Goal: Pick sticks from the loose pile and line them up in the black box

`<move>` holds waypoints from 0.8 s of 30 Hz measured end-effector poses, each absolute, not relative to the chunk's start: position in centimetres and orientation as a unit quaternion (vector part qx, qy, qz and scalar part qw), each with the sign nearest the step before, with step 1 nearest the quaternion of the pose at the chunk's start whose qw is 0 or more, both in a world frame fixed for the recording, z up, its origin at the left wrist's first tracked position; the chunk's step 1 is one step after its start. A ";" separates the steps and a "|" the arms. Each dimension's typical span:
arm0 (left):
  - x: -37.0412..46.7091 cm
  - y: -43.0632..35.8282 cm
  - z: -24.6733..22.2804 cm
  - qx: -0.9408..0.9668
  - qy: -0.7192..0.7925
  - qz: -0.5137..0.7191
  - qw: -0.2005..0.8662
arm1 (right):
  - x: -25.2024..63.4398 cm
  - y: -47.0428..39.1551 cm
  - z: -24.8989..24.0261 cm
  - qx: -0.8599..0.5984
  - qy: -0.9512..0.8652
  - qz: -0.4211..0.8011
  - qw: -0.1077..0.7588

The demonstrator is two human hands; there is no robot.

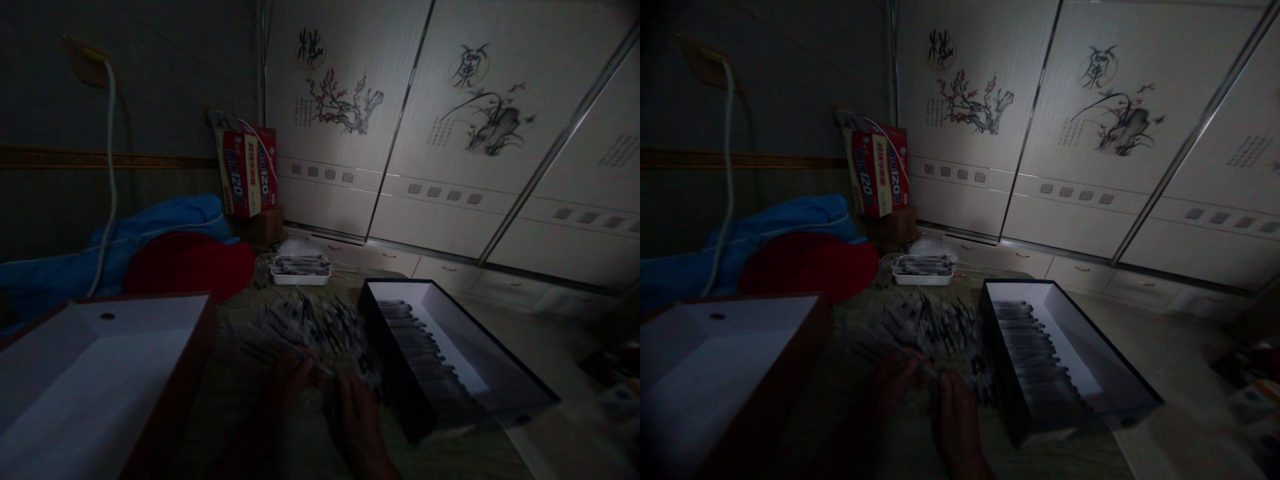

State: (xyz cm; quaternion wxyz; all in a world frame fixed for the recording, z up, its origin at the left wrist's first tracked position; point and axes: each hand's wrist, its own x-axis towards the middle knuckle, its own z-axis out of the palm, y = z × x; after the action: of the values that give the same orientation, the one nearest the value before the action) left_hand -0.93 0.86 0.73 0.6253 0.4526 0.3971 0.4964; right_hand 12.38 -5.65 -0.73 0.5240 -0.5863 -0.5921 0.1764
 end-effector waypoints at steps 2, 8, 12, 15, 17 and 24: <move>-0.9 0.9 0.7 0.444 0.401 0.504 0.623 | 12.4 -5.8 -0.7 -0.588 -0.592 0.172 0.524; -1.0 0.5 1.7 0.442 0.407 0.503 0.621 | 12.1 -5.5 -1.0 -0.586 -0.593 0.193 0.518; -0.9 0.1 2.2 0.439 0.410 0.510 0.616 | 12.3 -5.6 -1.3 -0.586 -0.589 0.163 0.533; -1.0 0.0 2.5 0.442 0.418 0.515 0.604 | 12.2 -5.6 -1.2 -0.588 -0.593 0.187 0.518; -1.0 0.1 2.6 0.447 0.420 0.510 0.603 | 12.3 -5.5 -1.3 -0.589 -0.594 0.198 0.511; -0.9 0.0 2.5 0.441 0.418 0.518 0.601 | 12.4 -5.6 -1.4 -0.600 -0.577 0.177 0.525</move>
State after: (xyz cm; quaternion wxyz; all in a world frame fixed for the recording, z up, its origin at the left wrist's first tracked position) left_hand -0.91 -0.04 2.55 0.6013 0.4415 0.4184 0.5182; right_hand 12.39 -5.65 -1.43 0.5247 -0.6003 -0.5770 0.1771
